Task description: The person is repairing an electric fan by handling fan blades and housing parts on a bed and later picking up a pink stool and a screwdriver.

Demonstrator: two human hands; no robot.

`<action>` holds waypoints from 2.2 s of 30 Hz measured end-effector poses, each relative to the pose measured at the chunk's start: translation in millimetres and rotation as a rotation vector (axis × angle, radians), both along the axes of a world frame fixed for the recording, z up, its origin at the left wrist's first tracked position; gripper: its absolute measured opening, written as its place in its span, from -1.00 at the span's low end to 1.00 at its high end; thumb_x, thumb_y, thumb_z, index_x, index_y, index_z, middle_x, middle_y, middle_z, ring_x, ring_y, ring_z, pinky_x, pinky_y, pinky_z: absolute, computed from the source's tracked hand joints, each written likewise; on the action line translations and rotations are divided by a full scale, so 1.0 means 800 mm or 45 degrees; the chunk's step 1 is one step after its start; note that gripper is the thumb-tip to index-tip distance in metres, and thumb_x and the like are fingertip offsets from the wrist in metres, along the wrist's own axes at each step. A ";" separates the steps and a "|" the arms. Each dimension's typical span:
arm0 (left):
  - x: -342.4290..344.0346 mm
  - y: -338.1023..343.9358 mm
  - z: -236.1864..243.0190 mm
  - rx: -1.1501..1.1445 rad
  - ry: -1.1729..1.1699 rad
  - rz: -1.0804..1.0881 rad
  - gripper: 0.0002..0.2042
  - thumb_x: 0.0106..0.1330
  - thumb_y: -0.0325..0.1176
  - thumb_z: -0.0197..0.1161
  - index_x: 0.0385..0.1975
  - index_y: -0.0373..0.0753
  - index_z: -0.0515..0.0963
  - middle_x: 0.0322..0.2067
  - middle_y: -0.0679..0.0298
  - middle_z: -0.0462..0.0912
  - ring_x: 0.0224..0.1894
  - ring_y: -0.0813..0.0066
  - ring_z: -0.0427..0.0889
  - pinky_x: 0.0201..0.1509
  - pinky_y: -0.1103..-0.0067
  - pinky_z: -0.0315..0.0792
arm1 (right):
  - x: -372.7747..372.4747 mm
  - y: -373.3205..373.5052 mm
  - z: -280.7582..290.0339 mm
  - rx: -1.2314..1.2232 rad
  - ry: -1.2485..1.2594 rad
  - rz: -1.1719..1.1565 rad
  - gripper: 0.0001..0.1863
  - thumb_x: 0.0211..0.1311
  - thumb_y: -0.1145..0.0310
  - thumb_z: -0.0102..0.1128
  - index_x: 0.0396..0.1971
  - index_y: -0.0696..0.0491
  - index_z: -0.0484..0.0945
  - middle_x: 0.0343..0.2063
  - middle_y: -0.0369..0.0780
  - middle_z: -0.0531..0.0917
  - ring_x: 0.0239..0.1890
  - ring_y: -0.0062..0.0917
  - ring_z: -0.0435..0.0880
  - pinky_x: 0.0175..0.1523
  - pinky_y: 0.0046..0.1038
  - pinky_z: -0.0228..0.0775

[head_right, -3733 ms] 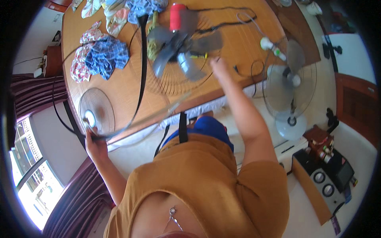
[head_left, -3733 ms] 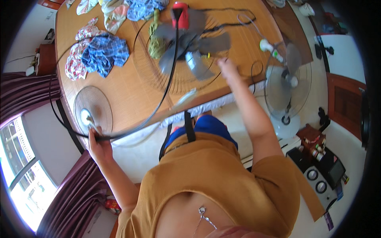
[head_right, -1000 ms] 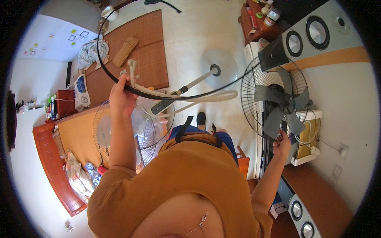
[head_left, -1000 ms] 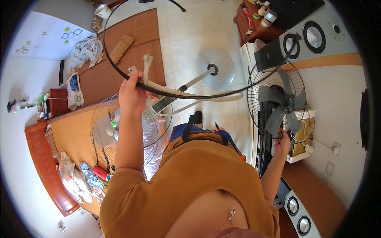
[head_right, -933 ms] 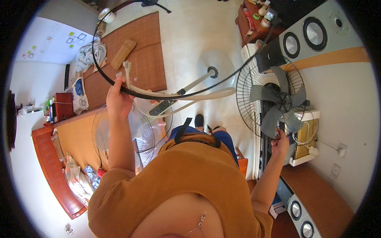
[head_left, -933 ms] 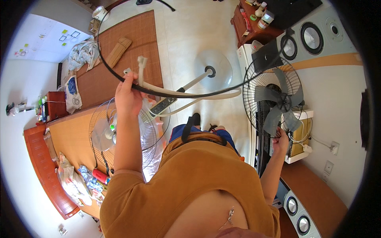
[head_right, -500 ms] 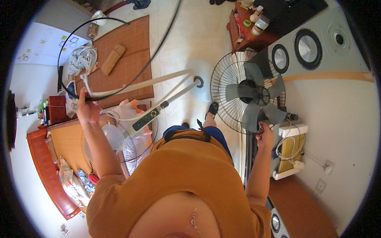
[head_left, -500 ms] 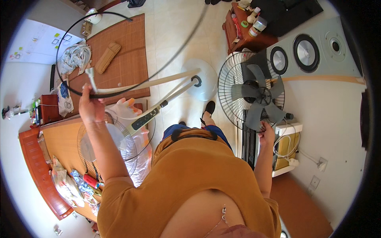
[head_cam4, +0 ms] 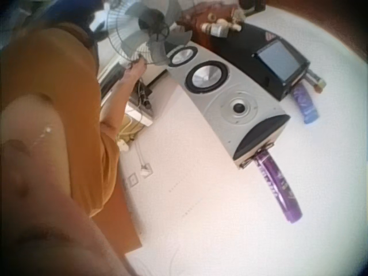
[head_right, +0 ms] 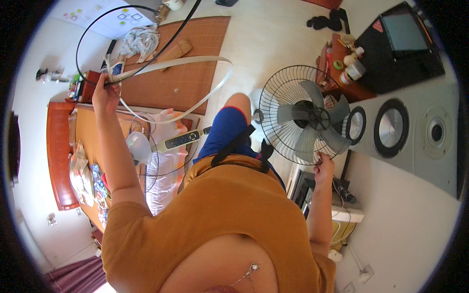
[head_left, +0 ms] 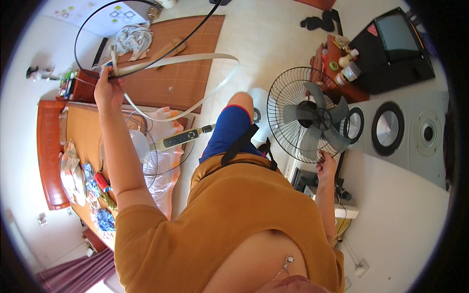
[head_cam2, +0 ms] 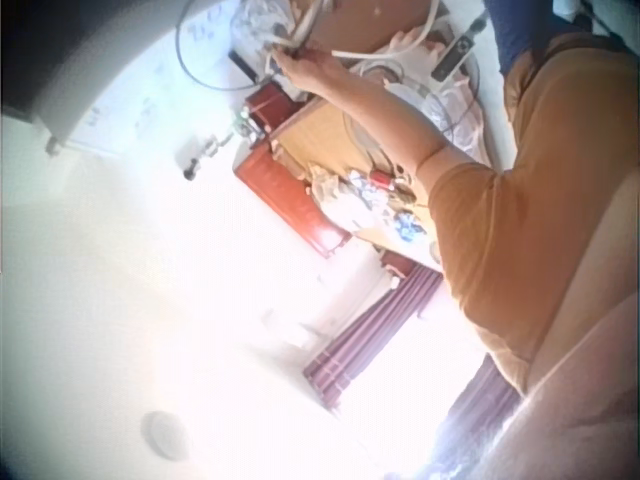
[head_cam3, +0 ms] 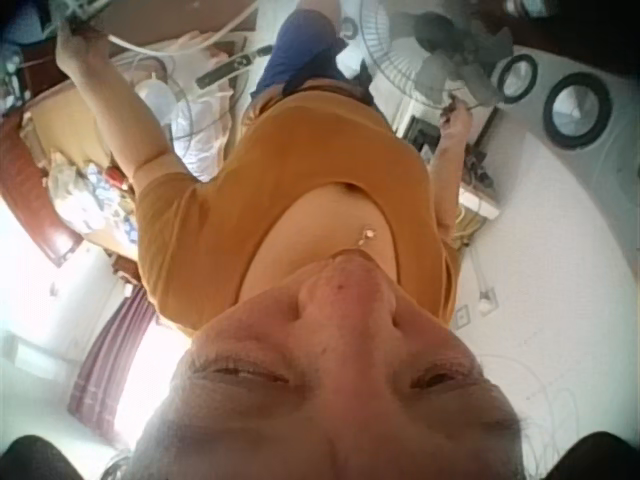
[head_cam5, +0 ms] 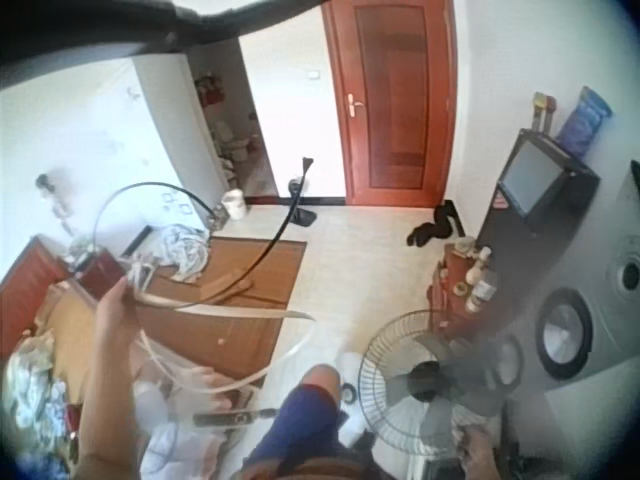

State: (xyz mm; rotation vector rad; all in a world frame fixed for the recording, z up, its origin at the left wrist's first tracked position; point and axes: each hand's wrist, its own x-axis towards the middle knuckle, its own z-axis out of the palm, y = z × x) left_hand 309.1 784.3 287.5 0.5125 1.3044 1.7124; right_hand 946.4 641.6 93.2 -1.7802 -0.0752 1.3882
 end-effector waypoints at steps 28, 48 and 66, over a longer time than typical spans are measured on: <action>-0.230 0.306 -0.252 -0.199 -0.133 0.560 -0.86 0.25 -0.33 0.01 -0.50 -0.23 0.36 -0.61 0.31 0.40 -0.68 0.51 0.36 -0.68 0.62 0.28 | -0.210 0.385 -0.056 -0.045 -0.130 0.006 -0.82 0.18 0.27 0.00 -0.41 0.07 0.47 -0.72 -0.43 0.36 -0.78 -0.76 0.16 -0.75 -0.67 -0.06; -0.375 0.373 -0.404 -0.542 -0.320 0.984 -0.85 0.25 -0.31 0.01 -0.48 -0.24 0.33 -0.62 0.28 0.35 -0.70 0.47 0.34 -0.67 0.57 0.28 | -0.531 0.928 -0.096 -0.035 -0.021 0.662 -0.84 0.16 0.31 -0.03 -0.38 0.07 0.46 -0.70 -0.45 0.16 -0.68 -0.77 0.08 -0.65 -0.76 -0.11; -0.335 0.560 -0.614 -0.700 -0.582 1.588 -0.87 0.22 -0.31 0.06 -0.48 -0.20 0.41 -0.56 0.34 0.43 -0.59 0.57 0.40 -0.63 0.61 0.33 | -0.826 1.328 -0.452 -0.316 0.086 1.068 -0.84 0.23 0.30 -0.07 -0.35 0.04 0.47 -0.66 -0.45 0.27 -0.69 -0.76 0.14 -0.62 -0.69 0.00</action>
